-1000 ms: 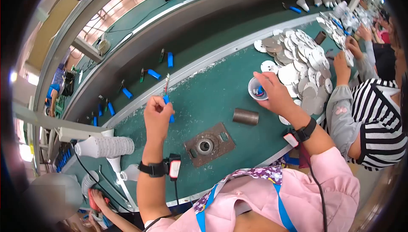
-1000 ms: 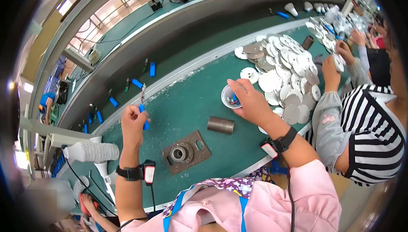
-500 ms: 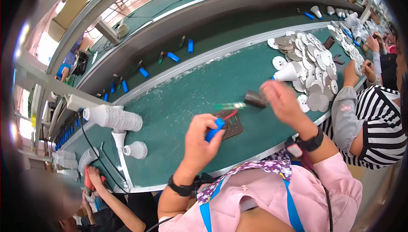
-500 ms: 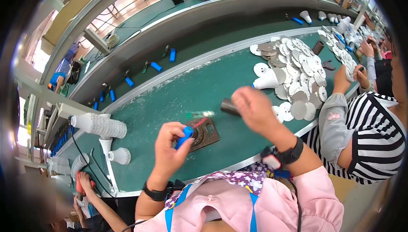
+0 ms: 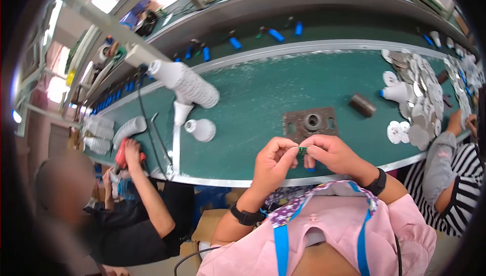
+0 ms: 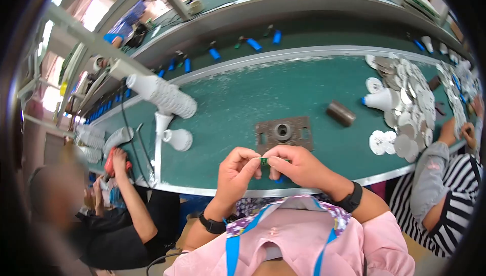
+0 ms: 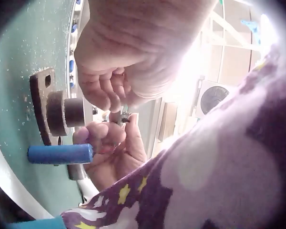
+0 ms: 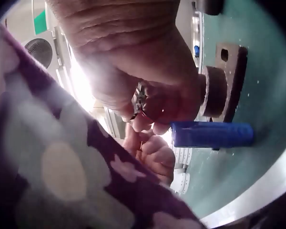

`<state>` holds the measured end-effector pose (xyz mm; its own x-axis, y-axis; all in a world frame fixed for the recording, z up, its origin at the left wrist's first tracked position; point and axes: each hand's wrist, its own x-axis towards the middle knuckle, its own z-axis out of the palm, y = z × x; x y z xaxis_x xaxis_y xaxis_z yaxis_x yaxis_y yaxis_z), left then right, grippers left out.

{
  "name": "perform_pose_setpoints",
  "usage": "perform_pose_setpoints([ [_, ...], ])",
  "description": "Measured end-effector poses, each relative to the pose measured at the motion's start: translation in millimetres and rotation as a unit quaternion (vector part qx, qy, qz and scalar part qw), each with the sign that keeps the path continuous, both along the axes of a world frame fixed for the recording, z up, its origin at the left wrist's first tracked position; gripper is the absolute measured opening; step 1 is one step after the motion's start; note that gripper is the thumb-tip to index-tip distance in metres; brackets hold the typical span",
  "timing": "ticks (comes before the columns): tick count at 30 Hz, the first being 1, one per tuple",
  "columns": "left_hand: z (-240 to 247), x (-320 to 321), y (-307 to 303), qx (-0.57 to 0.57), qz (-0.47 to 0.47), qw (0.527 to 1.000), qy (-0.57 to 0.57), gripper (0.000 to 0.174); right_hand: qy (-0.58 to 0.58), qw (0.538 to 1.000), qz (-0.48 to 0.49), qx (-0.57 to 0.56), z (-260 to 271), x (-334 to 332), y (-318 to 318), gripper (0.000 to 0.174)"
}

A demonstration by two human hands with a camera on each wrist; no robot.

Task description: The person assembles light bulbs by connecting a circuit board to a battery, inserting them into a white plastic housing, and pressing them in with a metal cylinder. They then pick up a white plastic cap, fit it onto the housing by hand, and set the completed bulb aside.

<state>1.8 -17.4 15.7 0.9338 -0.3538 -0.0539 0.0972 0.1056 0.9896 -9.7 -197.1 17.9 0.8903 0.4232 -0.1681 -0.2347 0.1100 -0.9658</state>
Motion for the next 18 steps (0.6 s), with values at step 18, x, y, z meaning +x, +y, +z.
perform_pose_setpoints([
  [18,-25,75,132,0.354,0.309,0.866,-0.172,0.040,0.004,0.991,-0.032,-0.133,-12,-4,-2,0.022],
])
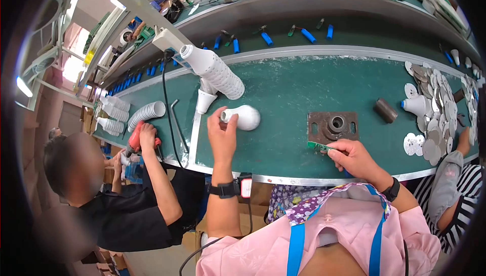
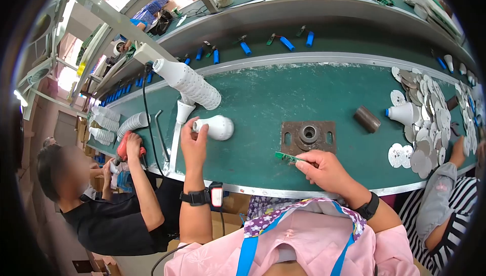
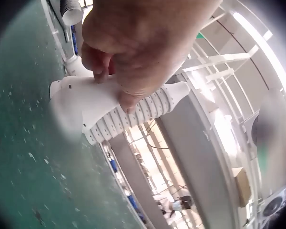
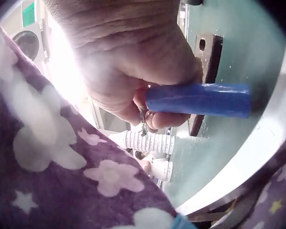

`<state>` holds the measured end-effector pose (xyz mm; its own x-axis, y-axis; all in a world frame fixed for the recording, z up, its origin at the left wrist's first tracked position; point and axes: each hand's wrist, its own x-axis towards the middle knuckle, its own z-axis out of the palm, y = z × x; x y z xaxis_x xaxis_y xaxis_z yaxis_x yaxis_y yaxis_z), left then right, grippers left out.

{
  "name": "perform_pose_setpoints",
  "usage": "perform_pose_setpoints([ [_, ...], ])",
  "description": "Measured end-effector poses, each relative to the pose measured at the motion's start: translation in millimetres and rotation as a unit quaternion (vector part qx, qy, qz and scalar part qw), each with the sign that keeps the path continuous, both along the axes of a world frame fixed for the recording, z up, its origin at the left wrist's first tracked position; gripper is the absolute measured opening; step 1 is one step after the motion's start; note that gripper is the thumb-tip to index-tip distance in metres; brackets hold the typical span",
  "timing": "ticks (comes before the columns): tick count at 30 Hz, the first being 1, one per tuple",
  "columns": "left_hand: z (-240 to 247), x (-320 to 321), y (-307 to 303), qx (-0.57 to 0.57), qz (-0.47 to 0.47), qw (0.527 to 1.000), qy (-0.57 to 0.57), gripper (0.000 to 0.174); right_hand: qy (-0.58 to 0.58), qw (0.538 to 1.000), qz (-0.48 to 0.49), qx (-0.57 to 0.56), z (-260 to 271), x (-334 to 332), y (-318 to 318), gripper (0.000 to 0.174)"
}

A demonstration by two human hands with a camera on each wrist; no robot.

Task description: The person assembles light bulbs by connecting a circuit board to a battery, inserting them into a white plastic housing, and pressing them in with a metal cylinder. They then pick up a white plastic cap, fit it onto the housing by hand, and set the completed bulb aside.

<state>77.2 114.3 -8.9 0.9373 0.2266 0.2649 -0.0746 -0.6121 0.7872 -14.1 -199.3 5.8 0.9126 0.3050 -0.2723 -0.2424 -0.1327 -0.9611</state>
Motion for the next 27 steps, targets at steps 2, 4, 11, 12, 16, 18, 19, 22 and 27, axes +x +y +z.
perform_pose_setpoints([
  [2,6,-8,-19,-0.145,-0.046,0.988,0.027,0.036,0.045,0.998,-0.013,0.028,0,3,-2,0.022],
  [4,0,-11,-24,-0.323,-0.085,0.940,0.067,0.033,0.041,0.998,-0.020,0.043,-2,4,-1,0.021],
  [11,2,-49,-29,-0.374,-0.084,0.923,0.032,0.037,0.075,0.991,-0.049,0.094,5,11,4,0.017],
  [12,9,-60,-38,-0.362,-0.134,0.923,0.009,0.037,0.077,0.990,-0.047,0.106,5,12,6,0.018],
  [16,12,-89,-73,-0.406,-0.284,0.867,0.055,0.044,0.099,0.990,-0.032,0.098,14,15,19,0.020],
  [18,11,-94,-86,-0.412,-0.301,0.857,0.075,0.043,0.105,0.990,-0.033,0.093,14,13,21,0.020],
  [19,10,-95,-91,-0.413,-0.312,0.851,0.088,0.043,0.113,0.988,-0.021,0.105,16,12,21,0.020],
  [22,4,-94,-97,-0.429,-0.332,0.836,0.078,0.040,0.123,0.985,-0.011,0.124,14,7,17,0.018],
  [27,12,-94,-100,-0.405,-0.350,0.840,0.090,0.037,0.150,0.971,-0.003,0.185,14,0,9,0.018],
])
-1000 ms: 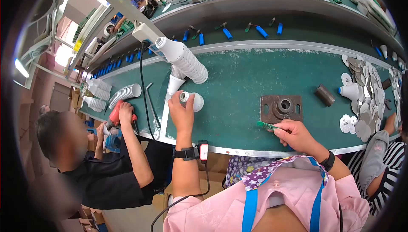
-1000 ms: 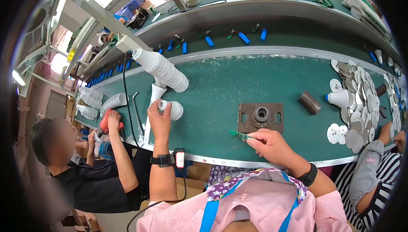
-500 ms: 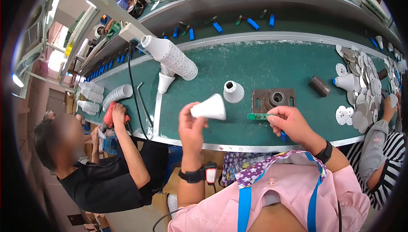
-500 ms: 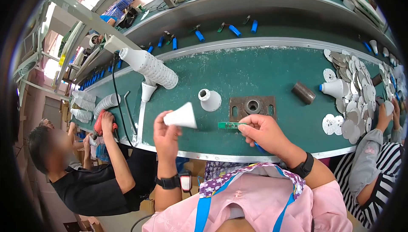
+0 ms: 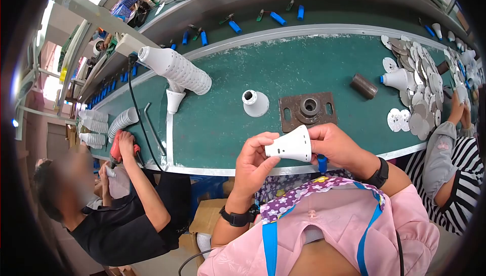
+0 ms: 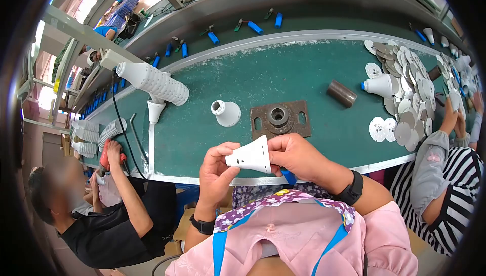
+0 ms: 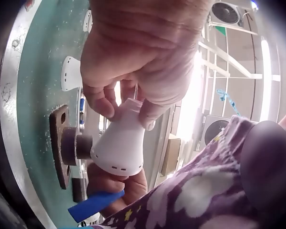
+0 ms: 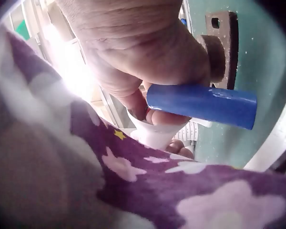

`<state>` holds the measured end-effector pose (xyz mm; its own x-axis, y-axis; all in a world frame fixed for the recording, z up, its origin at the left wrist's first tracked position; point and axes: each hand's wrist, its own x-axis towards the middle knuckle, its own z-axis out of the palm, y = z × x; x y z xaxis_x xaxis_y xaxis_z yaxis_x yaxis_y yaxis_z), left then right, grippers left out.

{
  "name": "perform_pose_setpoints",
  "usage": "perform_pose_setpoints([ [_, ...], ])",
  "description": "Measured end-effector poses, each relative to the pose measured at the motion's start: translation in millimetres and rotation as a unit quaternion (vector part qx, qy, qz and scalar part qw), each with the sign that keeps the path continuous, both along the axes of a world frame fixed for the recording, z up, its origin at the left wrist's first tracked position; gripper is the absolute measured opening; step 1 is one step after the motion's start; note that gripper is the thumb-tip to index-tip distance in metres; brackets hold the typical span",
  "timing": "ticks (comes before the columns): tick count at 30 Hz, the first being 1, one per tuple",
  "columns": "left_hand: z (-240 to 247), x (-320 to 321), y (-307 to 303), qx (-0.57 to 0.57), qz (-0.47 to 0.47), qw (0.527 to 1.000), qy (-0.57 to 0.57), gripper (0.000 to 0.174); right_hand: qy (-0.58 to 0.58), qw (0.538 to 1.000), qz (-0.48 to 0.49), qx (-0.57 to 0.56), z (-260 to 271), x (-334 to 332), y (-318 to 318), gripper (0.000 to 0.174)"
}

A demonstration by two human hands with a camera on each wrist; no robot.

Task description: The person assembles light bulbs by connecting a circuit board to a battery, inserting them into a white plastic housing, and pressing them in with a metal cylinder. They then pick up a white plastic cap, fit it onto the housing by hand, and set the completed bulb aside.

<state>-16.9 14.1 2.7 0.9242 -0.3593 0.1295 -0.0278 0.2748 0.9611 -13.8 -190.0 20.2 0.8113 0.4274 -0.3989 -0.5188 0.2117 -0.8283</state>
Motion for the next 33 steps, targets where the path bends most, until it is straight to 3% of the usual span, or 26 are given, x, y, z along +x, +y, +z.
perform_pose_setpoints([
  [7,1,-1,-1,0.008,-0.010,1.000,0.013,0.036,0.011,1.000,0.010,0.013,5,-2,-4,0.019],
  [28,4,3,-8,0.018,-0.018,0.999,0.046,0.034,-0.115,0.992,0.000,-0.044,4,-7,-10,0.020],
  [33,5,3,-10,0.033,-0.013,0.999,0.034,0.034,0.002,0.999,-0.013,0.053,0,-8,-11,0.022],
])
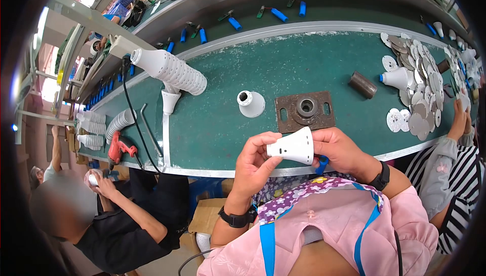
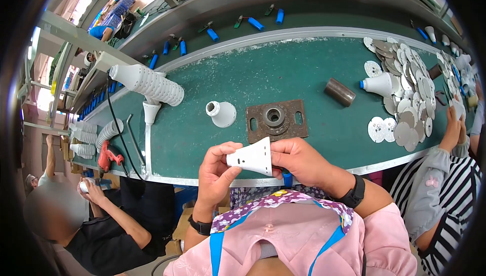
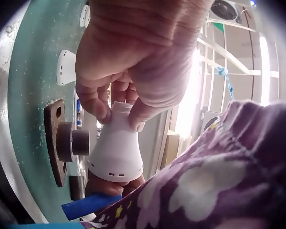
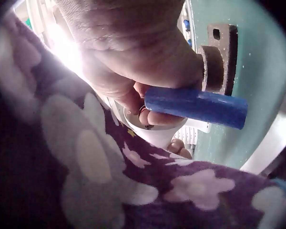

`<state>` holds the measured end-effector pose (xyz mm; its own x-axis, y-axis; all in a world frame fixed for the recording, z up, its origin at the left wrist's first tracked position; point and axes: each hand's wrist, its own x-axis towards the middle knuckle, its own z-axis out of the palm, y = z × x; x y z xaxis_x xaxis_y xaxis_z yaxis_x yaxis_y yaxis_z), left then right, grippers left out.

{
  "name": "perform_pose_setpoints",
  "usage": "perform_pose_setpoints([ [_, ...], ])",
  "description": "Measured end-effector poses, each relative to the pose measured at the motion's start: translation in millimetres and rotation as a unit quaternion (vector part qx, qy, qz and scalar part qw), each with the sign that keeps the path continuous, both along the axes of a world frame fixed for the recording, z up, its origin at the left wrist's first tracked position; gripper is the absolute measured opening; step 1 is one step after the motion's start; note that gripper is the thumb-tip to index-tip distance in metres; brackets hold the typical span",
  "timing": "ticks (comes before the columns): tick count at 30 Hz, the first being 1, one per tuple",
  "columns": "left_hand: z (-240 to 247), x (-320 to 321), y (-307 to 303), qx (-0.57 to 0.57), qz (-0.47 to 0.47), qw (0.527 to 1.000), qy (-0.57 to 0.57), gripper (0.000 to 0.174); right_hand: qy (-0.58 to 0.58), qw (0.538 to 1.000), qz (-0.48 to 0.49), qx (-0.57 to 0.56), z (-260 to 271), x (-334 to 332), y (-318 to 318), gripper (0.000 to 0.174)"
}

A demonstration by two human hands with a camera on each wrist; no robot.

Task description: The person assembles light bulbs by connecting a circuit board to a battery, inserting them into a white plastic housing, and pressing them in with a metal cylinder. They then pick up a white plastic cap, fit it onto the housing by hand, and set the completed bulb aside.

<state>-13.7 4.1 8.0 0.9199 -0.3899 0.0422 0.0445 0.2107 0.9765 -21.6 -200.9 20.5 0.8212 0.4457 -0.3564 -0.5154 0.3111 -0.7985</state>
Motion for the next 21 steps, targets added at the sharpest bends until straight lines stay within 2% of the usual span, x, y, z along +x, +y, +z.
perform_pose_setpoints([
  [1,0,0,0,0.005,0.001,1.000,-0.008,0.034,0.000,1.000,0.000,0.000,-2,0,1,0.022],
  [3,0,1,1,0.006,0.003,1.000,-0.019,0.034,0.052,0.996,-0.007,0.070,-4,-1,1,0.023],
  [7,-1,0,1,0.002,0.016,1.000,-0.022,0.033,0.016,0.997,0.005,0.075,-4,-1,1,0.024],
  [9,-3,-1,-1,0.010,0.027,0.999,-0.040,0.032,-0.109,0.988,0.052,-0.101,1,-1,1,0.025],
  [11,-5,0,0,0.018,0.039,0.997,-0.060,0.031,-0.104,0.990,0.037,-0.090,7,-2,3,0.025],
  [13,-5,1,5,0.094,0.077,0.990,-0.068,0.029,-0.101,0.992,0.026,-0.077,8,-2,4,0.025],
  [14,-3,0,4,0.095,0.078,0.990,-0.069,0.029,-0.098,0.991,0.022,-0.087,7,-2,4,0.025],
  [16,5,-1,-2,0.088,0.098,0.991,0.031,0.028,-0.103,0.990,0.019,-0.096,3,-1,7,0.024],
  [17,0,-3,-2,-0.018,0.100,0.987,0.124,0.026,-0.175,0.977,-0.002,-0.121,-1,-1,9,0.023],
  [18,-4,-4,-3,-0.017,0.100,0.988,0.119,0.026,-0.245,0.959,-0.023,-0.144,-4,-1,10,0.023],
  [21,-7,-3,-4,-0.066,0.118,0.977,0.166,0.024,-0.277,0.945,-0.019,-0.174,-9,2,10,0.022],
])
